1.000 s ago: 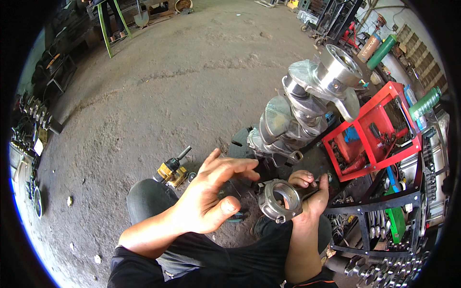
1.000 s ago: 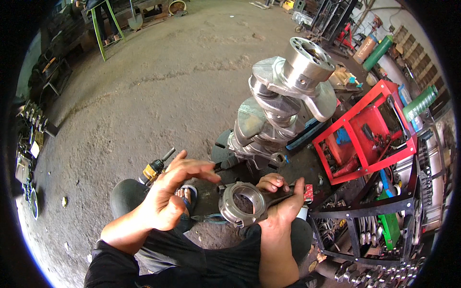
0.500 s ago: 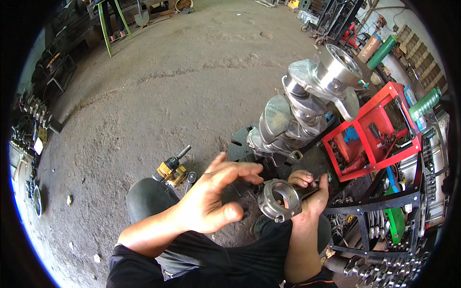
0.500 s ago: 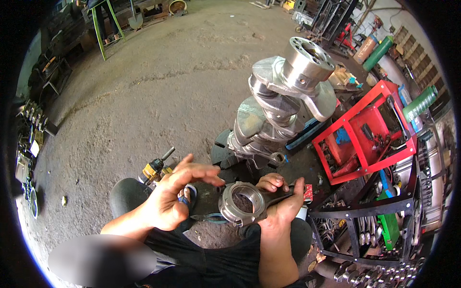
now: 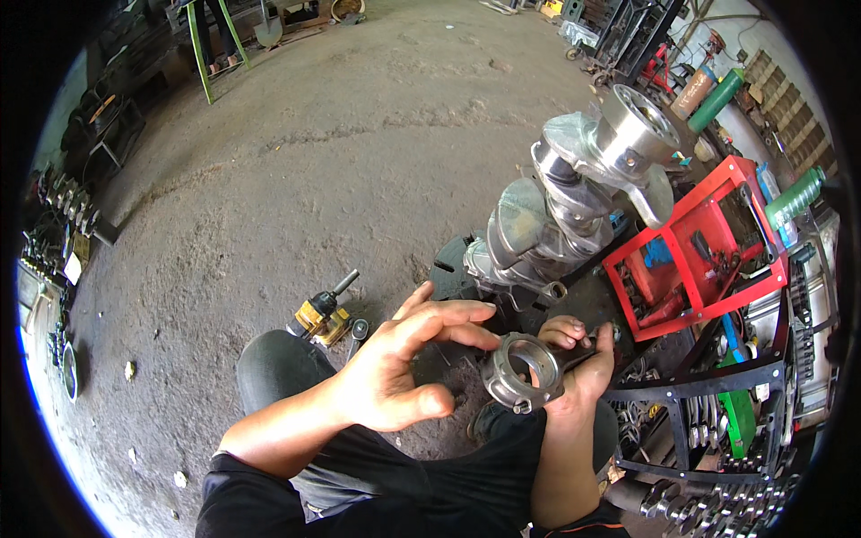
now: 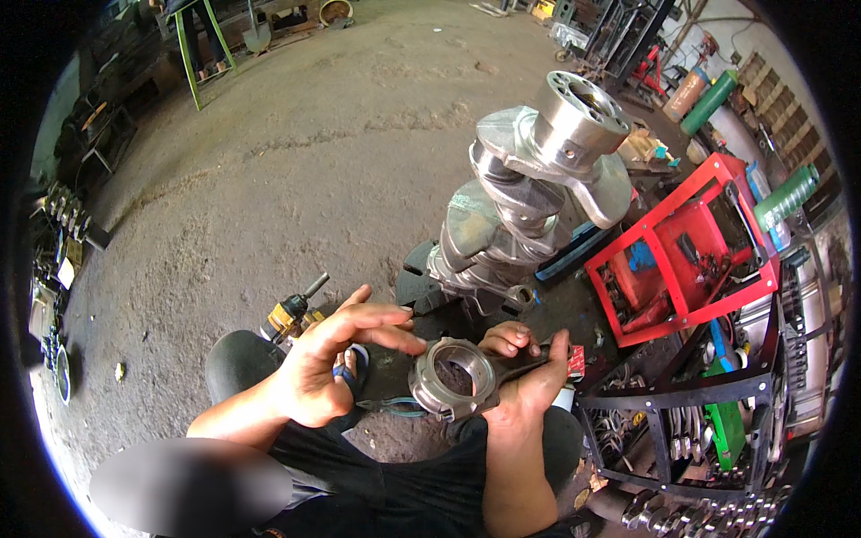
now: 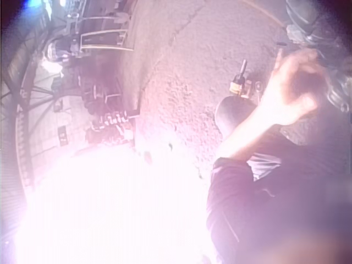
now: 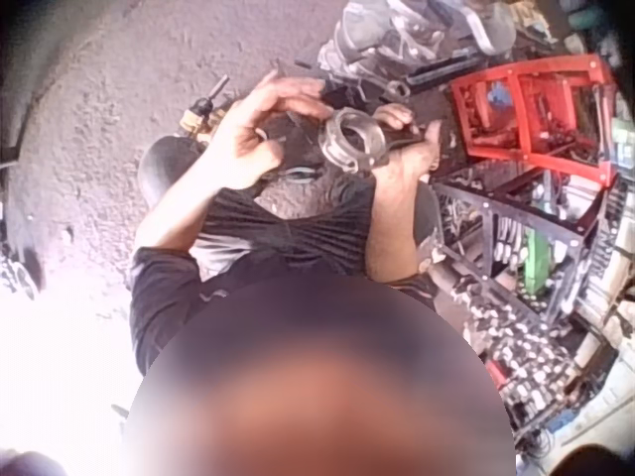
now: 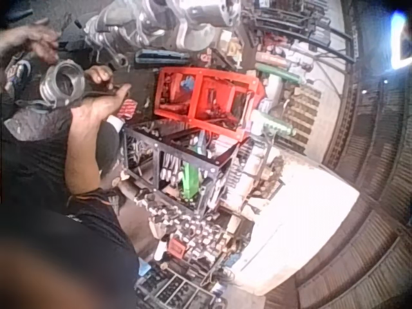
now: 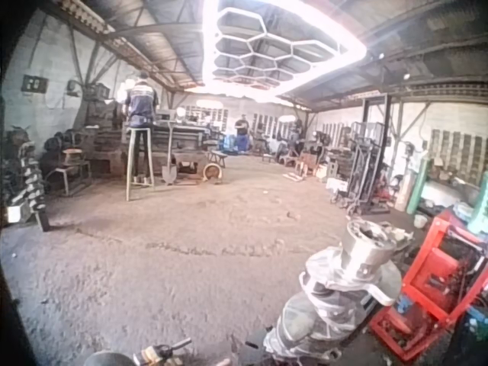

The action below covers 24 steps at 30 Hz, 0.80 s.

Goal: The person sits on the floor and assembles a crankshaft by attaching bearing caps and tightening bolts. They use a torque wrench and an impact driver to secure the components, then remove a cap to inspect the bearing surface.

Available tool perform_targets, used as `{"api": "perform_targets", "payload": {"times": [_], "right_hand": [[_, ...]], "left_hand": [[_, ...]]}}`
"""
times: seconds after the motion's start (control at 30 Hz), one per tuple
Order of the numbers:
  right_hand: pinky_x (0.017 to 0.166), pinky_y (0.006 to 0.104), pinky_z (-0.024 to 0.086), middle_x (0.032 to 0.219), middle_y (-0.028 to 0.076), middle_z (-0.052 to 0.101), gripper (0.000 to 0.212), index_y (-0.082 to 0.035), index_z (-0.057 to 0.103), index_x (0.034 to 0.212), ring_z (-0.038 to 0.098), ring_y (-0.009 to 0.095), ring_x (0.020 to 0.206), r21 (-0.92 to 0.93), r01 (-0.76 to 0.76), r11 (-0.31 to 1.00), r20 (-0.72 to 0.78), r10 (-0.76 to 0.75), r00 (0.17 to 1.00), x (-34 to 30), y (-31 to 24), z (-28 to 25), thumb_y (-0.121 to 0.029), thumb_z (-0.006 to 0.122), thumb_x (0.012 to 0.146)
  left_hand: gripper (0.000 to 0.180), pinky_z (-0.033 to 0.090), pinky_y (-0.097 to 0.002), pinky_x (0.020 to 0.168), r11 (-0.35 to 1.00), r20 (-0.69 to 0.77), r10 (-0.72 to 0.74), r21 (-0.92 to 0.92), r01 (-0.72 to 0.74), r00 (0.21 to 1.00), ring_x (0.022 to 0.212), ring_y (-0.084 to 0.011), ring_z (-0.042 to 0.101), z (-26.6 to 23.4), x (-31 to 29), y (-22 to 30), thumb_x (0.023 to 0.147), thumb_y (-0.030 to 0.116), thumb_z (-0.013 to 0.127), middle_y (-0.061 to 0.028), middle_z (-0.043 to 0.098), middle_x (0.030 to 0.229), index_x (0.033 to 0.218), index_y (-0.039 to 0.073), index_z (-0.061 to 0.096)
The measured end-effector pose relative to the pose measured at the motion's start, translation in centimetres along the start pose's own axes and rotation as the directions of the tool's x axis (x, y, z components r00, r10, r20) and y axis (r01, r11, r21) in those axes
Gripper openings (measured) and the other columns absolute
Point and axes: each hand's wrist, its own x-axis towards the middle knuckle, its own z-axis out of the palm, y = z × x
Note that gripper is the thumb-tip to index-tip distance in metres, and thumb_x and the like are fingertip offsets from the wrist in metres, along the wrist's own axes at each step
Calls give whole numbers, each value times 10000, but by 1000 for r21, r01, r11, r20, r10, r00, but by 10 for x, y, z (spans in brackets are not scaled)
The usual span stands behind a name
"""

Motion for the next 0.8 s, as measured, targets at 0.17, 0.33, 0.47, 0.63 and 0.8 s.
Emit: {"api": "perform_targets", "payload": {"times": [0.17,0.33,0.47,0.63,0.8], "right_hand": [[665,290,464,790,61,516,576,-113,414,670,509,170,719,-9,4,1000,-4,-4,1000,0,1,0,-586,499,988],[650,291,466,783,64,518,587,-112,414,664,510,171,708,4,4,1000,-16,-4,1000,-1,2,1,-595,487,990],[649,292,469,782,65,517,590,-112,413,664,513,171,709,-17,9,1000,-15,-9,1000,0,1,2,-598,481,992],[647,295,465,787,64,511,589,-114,413,664,510,169,711,-16,-5,1000,10,5,1000,0,-1,-1,-598,482,992],[776,370,534,915,119,614,644,-90,439,630,602,250,888,-152,-14,988,107,30,994,4,0,-2,-626,487,984]], "left_hand": [[1004,76,-597,1199,990,-32,-65,125,68,997,1278,-287,591,0,2,2,879,810,457,-138,697,1200,1468,-1,388],[993,86,-633,1179,1000,-65,-7,15,8,998,1278,-294,593,0,3,3,880,806,461,-140,698,1203,1478,16,410],[965,105,-609,1188,997,-16,-13,71,14,1000,1262,-302,603,1,3,0,891,790,466,-145,695,1208,1489,35,398],[847,99,-596,1197,999,-51,-13,41,15,999,1264,-288,601,2,3,0,955,713,439,-134,707,1207,1481,51,413],[580,151,-578,1196,999,-102,9,-47,-14,995,1233,-265,618,1,3,3,1019,483,506,-107,734,1136,1395,42,510]]}}
